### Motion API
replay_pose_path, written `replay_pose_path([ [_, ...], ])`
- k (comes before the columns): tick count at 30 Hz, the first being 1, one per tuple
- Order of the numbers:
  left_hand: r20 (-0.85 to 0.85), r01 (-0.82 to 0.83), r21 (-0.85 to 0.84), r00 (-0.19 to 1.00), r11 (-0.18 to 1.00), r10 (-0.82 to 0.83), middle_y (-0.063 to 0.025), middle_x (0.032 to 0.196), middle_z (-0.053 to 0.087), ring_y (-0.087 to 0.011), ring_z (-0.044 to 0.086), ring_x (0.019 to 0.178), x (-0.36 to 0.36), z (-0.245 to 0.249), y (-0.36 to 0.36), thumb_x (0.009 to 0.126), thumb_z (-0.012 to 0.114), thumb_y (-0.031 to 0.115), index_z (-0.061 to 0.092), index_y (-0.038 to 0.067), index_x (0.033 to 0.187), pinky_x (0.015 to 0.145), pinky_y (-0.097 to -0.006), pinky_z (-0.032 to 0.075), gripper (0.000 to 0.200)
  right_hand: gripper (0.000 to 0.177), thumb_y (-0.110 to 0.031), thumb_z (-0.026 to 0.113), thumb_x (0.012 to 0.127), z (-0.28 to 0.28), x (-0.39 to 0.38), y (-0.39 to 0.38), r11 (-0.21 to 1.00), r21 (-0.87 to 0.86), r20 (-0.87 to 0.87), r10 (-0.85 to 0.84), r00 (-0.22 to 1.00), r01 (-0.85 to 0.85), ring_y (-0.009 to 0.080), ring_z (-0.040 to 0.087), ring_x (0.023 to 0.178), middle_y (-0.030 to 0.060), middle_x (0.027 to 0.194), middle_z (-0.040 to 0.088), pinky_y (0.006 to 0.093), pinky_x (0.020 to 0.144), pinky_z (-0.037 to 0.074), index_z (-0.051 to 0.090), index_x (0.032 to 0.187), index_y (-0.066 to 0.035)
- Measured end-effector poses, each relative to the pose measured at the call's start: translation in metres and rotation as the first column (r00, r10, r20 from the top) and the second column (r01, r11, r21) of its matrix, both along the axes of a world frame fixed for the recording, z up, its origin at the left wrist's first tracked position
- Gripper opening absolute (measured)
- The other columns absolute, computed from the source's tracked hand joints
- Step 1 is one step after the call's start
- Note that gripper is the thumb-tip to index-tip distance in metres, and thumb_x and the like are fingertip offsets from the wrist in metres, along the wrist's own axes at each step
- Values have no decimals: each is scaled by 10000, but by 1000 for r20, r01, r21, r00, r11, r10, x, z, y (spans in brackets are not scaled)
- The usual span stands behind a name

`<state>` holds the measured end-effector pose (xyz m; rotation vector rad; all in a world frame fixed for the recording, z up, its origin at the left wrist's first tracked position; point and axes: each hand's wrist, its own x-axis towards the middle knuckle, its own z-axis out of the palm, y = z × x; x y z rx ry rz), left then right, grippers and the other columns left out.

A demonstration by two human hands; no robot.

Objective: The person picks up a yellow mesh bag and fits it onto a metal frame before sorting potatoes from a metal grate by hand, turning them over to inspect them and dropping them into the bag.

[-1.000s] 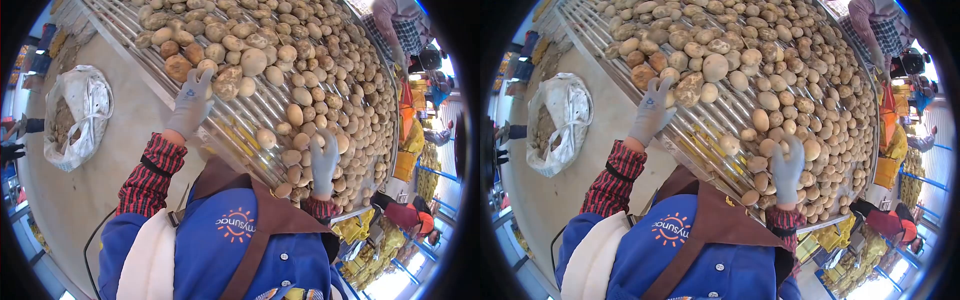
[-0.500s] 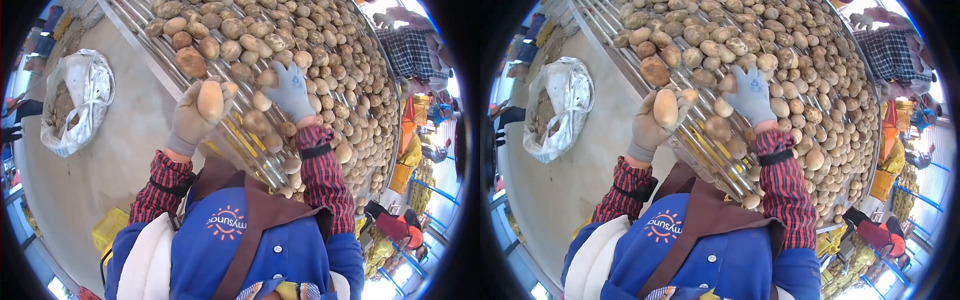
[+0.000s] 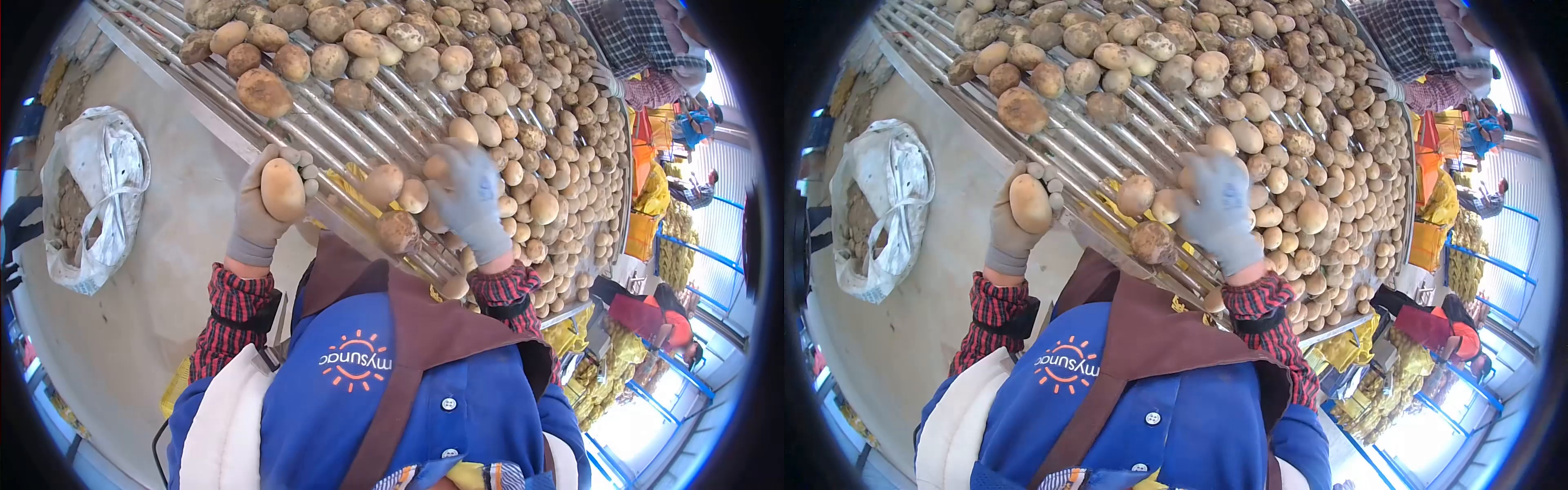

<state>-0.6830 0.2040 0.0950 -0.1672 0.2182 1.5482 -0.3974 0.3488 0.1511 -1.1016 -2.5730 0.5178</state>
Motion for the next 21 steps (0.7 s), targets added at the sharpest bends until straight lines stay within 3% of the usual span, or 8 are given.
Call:
replay_pose_path([
  [4,-120,-40,-75,992,996,30,-185,1106,654,-291,694,961,1,7,0,1056,517,285,648,-30,1089,780,-390,649,343,470,-206,757,744,-19,-44,-14,935,-193,-91,286,954,-298,390,545,1195,168,1210,627,456,1059,423,656,1189,-95],
  [7,-160,-62,-95,986,994,46,-219,1195,651,-293,699,1008,0,9,1,1053,518,277,618,-53,1218,788,-391,648,382,464,-228,774,787,-40,-52,-5,869,-411,-141,239,961,-276,348,635,1073,159,1088,668,421,976,503,642,1207,-82],
  [10,-360,-26,-56,933,998,4,-233,1297,617,-295,688,1079,14,17,4,1048,523,271,536,-57,1370,835,-383,638,460,376,-361,705,922,-8,-53,-7,791,-610,-210,-98,973,-52,242,686,874,129,986,690,358,763,569,652,1148,-65],
  [12,-932,40,80,358,996,61,-211,1386,573,-298,670,1114,36,37,17,1066,473,250,472,-55,1444,828,-376,628,486,491,-526,529,1021,18,-55,-4,258,-965,-209,-622,754,-54,137,648,666,91,861,694,269,535,516,681,1059,-61],
  [13,-930,49,88,362,995,65,-211,1386,573,-298,670,1114,42,48,25,1066,473,250,472,-55,1444,828,-376,628,486,491,-526,529,1021,17,-50,-1,266,-963,-211,-628,749,-48,137,648,666,91,861,694,269,535,516,681,1059,-61],
  [15,-759,216,-20,632,976,-156,-189,1404,558,-232,667,1118,50,61,40,1069,458,238,389,-36,1507,853,-314,601,522,566,-522,433,1062,16,-43,6,113,-983,-184,-613,768,-145,97,615,599,83,884,710,219,459,463,677,1081,-11],
  [16,-638,299,-71,720,952,-274,-177,1409,552,-196,667,1112,54,63,47,1070,448,230,348,-26,1536,864,-281,584,541,580,-524,430,1065,19,-42,2,157,-981,-187,-646,740,-111,113,587,525,72,784,692,220,457,466,680,1057,-1],
  [21,-739,364,-99,596,926,-314,-159,1343,585,-166,673,1060,69,63,62,1068,445,239,361,-23,1526,821,-281,577,535,586,-532,396,1071,39,-22,5,209,-978,-132,-569,812,-12,146,616,537,90,762,687,246,446,468,673,1041,-16],
])
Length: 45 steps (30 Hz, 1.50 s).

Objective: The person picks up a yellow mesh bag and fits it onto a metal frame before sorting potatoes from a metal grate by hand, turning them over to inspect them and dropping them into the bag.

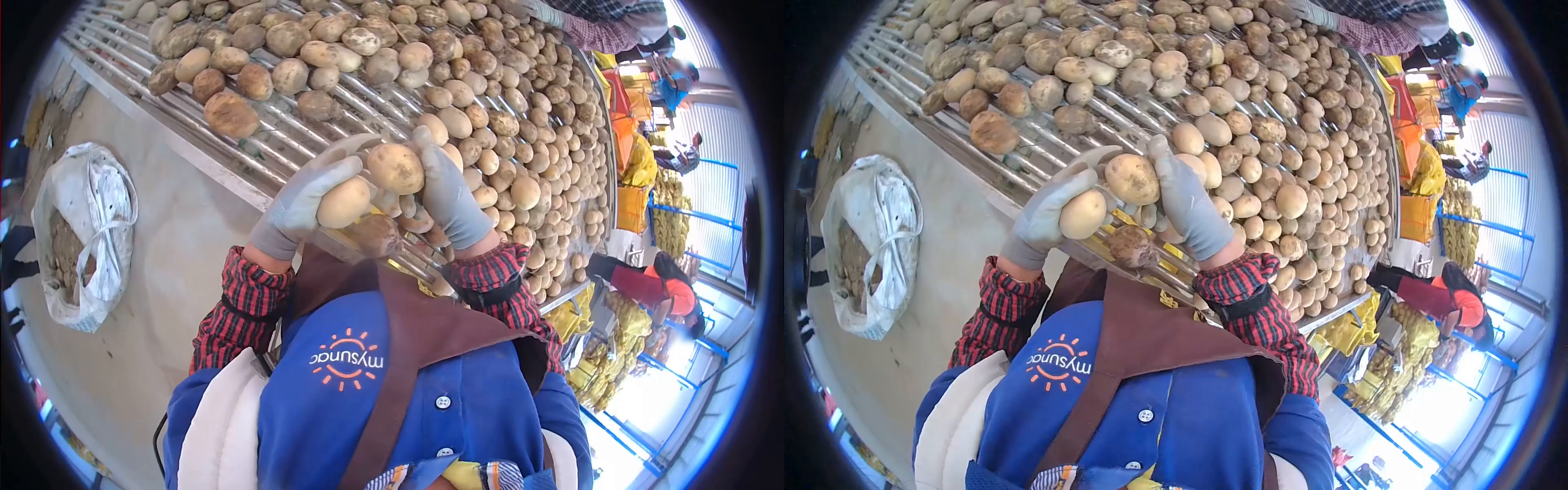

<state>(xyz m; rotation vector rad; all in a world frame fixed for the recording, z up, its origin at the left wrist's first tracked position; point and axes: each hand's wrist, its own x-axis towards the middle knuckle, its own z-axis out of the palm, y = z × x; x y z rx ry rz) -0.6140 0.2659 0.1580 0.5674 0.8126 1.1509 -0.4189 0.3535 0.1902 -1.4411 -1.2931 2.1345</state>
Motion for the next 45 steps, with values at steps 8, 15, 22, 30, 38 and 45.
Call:
replay_pose_path([
  [8,35,44,-41,998,998,-43,-139,1363,577,-170,622,1169,2,-32,-7,1079,432,277,406,2,1503,929,-277,544,506,375,-281,581,1001,-27,13,-24,652,724,160,161,974,-227,409,655,1029,233,1023,680,459,870,519,575,1290,-42],
  [15,673,-76,-280,696,957,252,-220,1313,602,-285,715,899,-15,-54,-19,1056,476,366,428,56,1495,704,-370,655,539,322,-298,658,894,-56,42,17,211,759,649,-174,740,-616,385,587,965,185,1001,593,493,850,463,635,1118,-67],
  [22,118,-192,-14,974,981,192,-202,1301,626,-261,699,918,-7,-59,10,1056,500,382,505,18,1412,755,-339,605,508,380,-278,701,815,-73,70,86,377,645,761,-240,603,-664,337,558,1117,131,1062,644,463,939,434,637,1143,-98],
  [30,-197,-30,-156,980,987,-1,-136,1362,583,-236,573,1232,-12,-39,19,1040,533,158,515,-29,1390,990,-333,489,396,502,-364,736,810,-47,44,113,671,580,687,-98,720,-462,351,626,1082,179,1126,691,457,901,482,631,1168,-27],
  [38,570,-55,-207,805,977,167,-180,1322,625,-213,686,933,-30,-37,22,1043,512,315,425,-29,1479,755,-332,601,563,543,-371,736,843,-44,-41,111,147,909,389,36,921,-390,329,554,1221,143,1278,616,438,1050,405,588,1256,-52],
  [45,664,-230,-241,670,943,333,-338,1387,531,-237,673,778,-63,-54,0,1031,510,517,375,43,1497,625,-303,569,679,512,-324,751,763,-89,-2,161,62,725,681,-210,701,-686,331,546,1219,103,1215,627,491,1061,380,644,1220,-123],
])
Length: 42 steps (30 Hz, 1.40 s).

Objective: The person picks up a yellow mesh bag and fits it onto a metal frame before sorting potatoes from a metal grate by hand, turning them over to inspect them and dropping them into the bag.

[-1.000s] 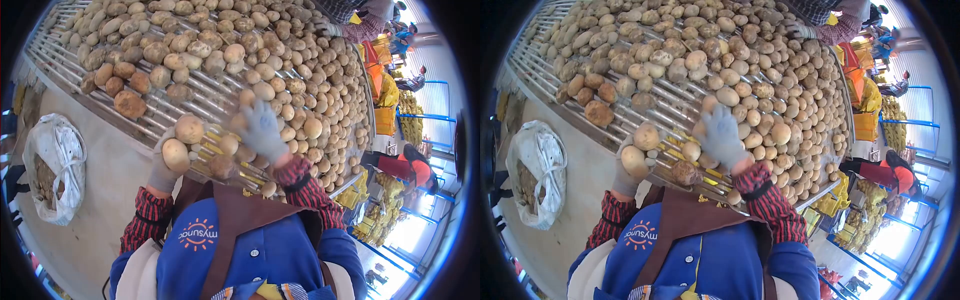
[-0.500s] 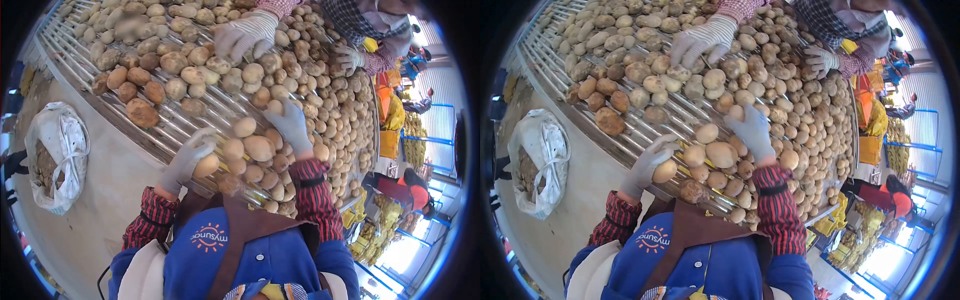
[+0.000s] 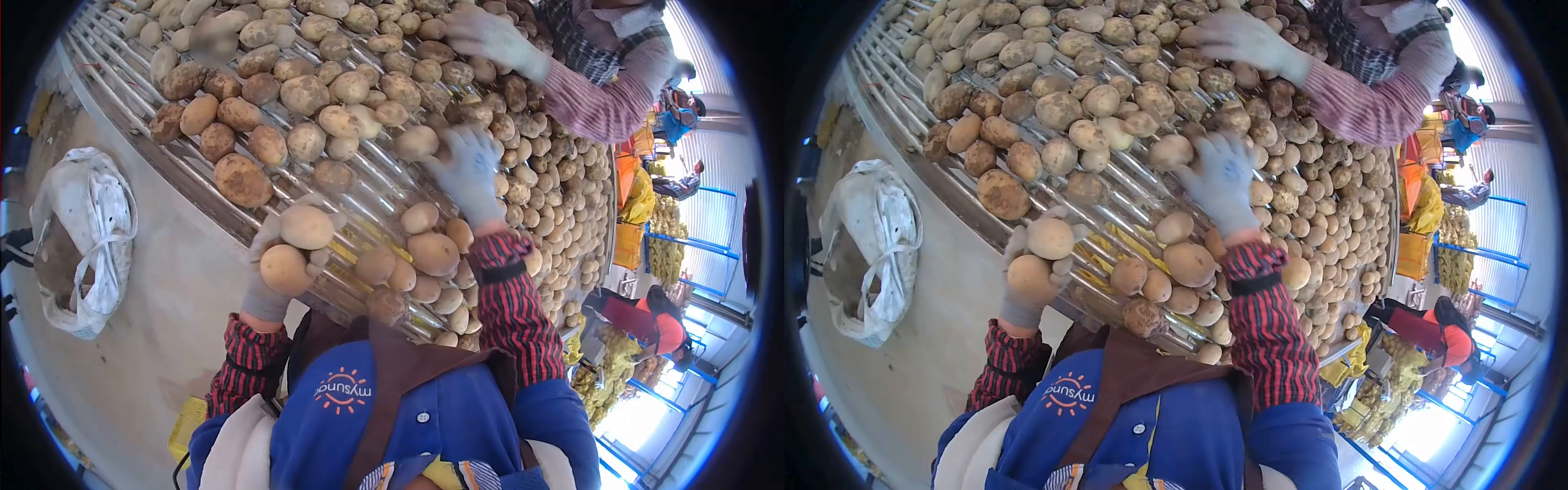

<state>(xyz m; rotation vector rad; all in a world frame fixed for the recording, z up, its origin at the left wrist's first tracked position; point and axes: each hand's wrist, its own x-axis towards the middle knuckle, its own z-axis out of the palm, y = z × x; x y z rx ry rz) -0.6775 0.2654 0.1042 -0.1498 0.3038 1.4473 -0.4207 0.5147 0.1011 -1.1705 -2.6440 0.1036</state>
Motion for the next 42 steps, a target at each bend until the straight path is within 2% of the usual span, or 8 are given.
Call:
replay_pose_path([
  [5,32,-62,1,998,998,62,-351,1336,554,-267,709,771,-2,2,5,1025,524,510,402,18,1460,609,-315,612,668,432,-275,736,771,30,18,-24,991,-50,197,-110,974,122,342,578,1162,119,1176,650,476,1031,415,675,1180,-149],
  [9,-54,9,22,998,1000,-8,-358,1337,546,-280,715,770,-2,4,12,1022,533,510,398,1,1460,610,-305,623,685,525,-233,736,789,21,-11,-20,972,-207,-80,100,992,-115,381,547,1218,156,1259,619,459,1032,446,617,1278,-84],
  [17,14,-2,-16,1000,1000,2,-317,1358,566,-282,682,817,-5,4,10,1046,456,525,424,4,1475,639,-341,592,676,581,-247,671,880,25,0,-64,613,-786,-283,-471,835,79,321,638,1127,200,1236,644,397,971,532,508,1394,-31],
  [19,36,24,5,999,1000,-24,-295,1358,578,-277,679,832,-6,4,11,1044,469,520,436,4,1468,637,-335,592,669,486,-255,579,955,39,20,-66,283,-793,-525,-766,371,-539,269,635,1139,181,1250,642,386,954,548,523,1365,0],
  [32,137,106,144,983,984,-126,-237,1412,563,-296,674,948,57,-5,-21,1043,451,545,436,17,1482,734,-368,591,687,676,-19,755,728,68,54,-151,319,-584,-649,-736,193,-746,239,626,1142,103,1227,616,374,996,535,512,1359,-15],
  [39,-3,205,-100,978,974,-207,-218,1077,696,-287,726,778,154,62,-48,1039,501,489,554,-21,1302,612,-367,653,577,616,-234,713,805,52,108,-180,374,-475,-631,-776,12,-797,294,628,1084,149,1234,619,393,932,535,524,1352,-24],
  [41,-21,259,-127,964,958,-263,-204,1035,708,-286,728,766,176,55,-57,1039,496,498,580,-3,1278,600,-361,648,561,537,-344,695,905,53,127,-189,293,-423,-316,-935,-164,-857,301,650,1021,141,1188,647,394,896,553,555,1301,-9],
  [42,-30,273,-129,960,953,-279,-204,1035,708,-286,728,766,185,53,-62,1039,496,498,580,-3,1278,600,-361,648,561,514,-395,650,950,51,136,-197,476,-626,-607,-795,2,-618,297,657,1013,137,1161,659,400,909,555,569,1274,-4],
])
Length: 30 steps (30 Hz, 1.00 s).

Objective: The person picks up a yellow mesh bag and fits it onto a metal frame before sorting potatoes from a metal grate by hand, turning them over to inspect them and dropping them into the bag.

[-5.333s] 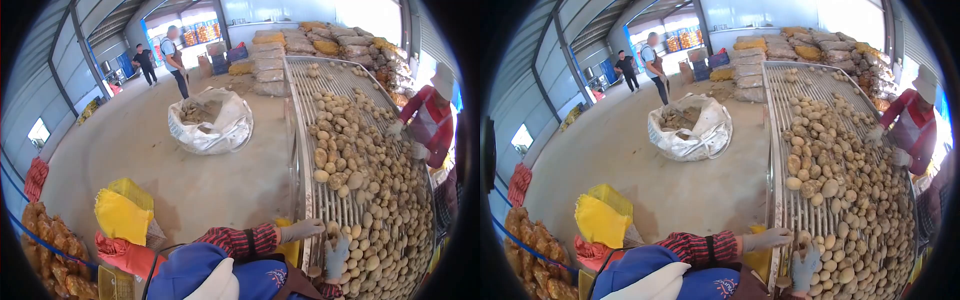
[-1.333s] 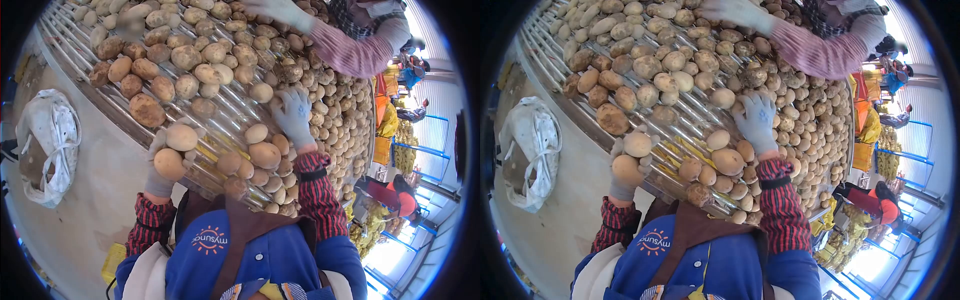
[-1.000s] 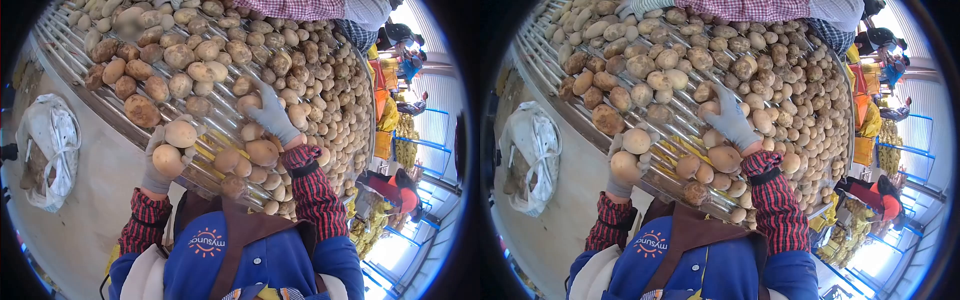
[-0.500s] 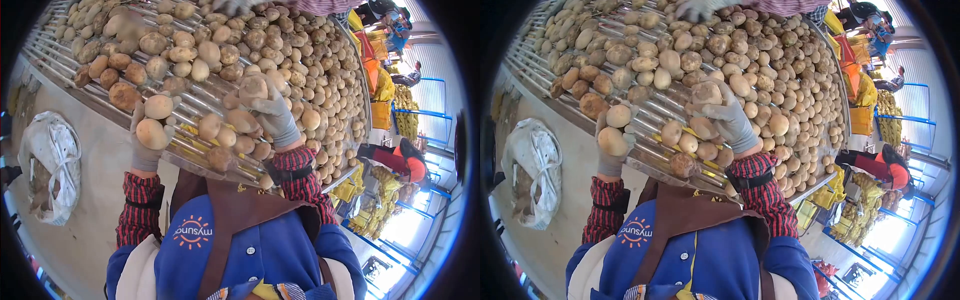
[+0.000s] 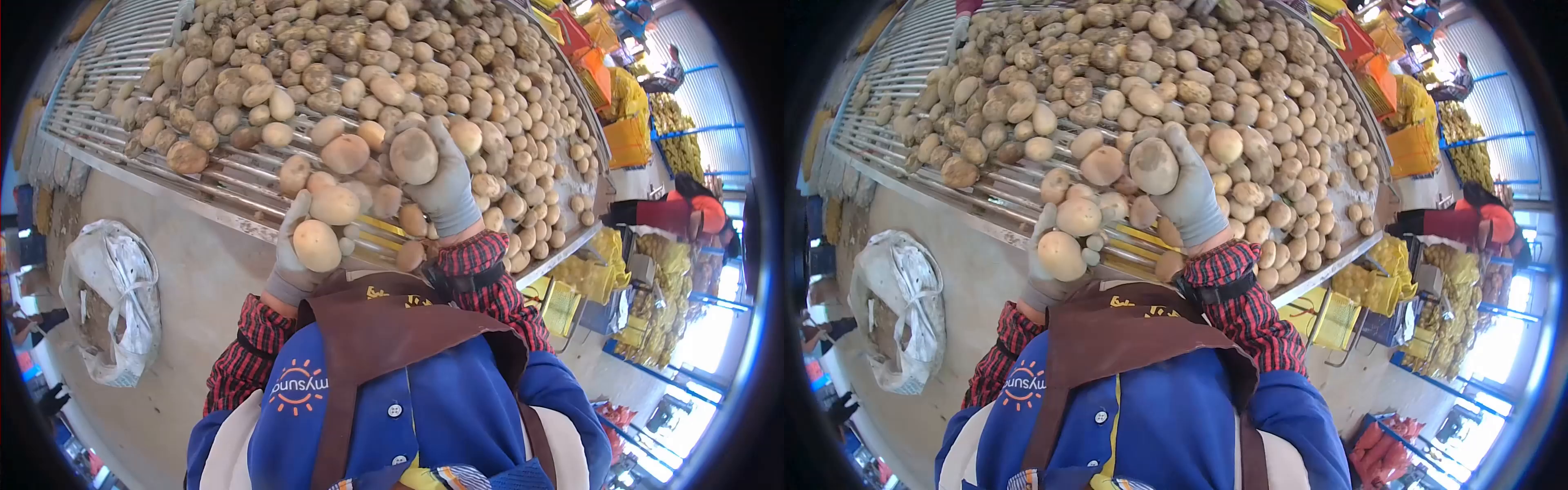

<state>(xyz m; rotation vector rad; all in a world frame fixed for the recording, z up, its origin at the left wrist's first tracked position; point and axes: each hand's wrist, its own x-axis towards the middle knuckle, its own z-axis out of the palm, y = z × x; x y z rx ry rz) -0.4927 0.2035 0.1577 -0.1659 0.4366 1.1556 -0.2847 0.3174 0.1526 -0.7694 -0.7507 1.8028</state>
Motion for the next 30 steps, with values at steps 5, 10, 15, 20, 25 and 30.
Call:
replay_pose_path([
  [5,-52,163,75,986,984,-160,-211,1136,685,-298,723,862,43,-11,-18,1034,497,523,595,18,1274,630,-374,644,567,412,-388,510,1074,-31,75,-26,931,-345,-484,-66,873,-121,237,686,1058,113,1153,688,356,918,596,617,1240,-25],
  [10,89,284,16,955,959,-284,-194,1155,683,-333,709,903,114,-5,-16,1032,507,526,582,35,1320,701,-411,646,574,501,-435,589,1018,-15,140,-79,982,4,-153,-188,970,190,287,661,1096,130,1185,658,430,926,577,585,1274,-4],
  [15,162,445,-44,887,895,-433,-197,1221,659,-340,700,936,191,2,-20,1029,523,517,555,33,1363,745,-418,643,589,471,-136,768,788,-6,225,-122,975,76,-130,-198,972,209,177,637,1007,75,1186,615,298,895,538,591,1214,-41],
  [20,243,533,6,820,846,-519,-232,1339,599,-344,687,988,263,-10,-29,1024,530,525,531,20,1388,779,-415,628,623,325,-223,707,849,-14,305,-160,948,61,38,-316,948,314,164,650,847,81,965,675,294,771,542,631,1089,-17],
  [25,251,651,9,733,759,-632,-250,1415,529,-349,676,1006,333,-13,-37,1027,520,528,475,-13,1425,784,-413,628,673,366,-364,505,1062,-31,367,-209,816,-4,-20,-578,816,578,223,686,873,121,984,684,351,775,574,632,1097,-22],
  [30,164,805,-4,586,594,-793,-264,1412,513,-311,680,1003,398,-14,-38,1045,467,533,402,-72,1449,797,-396,642,730,525,-484,503,1046,-47,420,-270,770,-280,-549,-618,563,573,338,681,979,179,1098,685,450,835,595,603,1191,11],
])
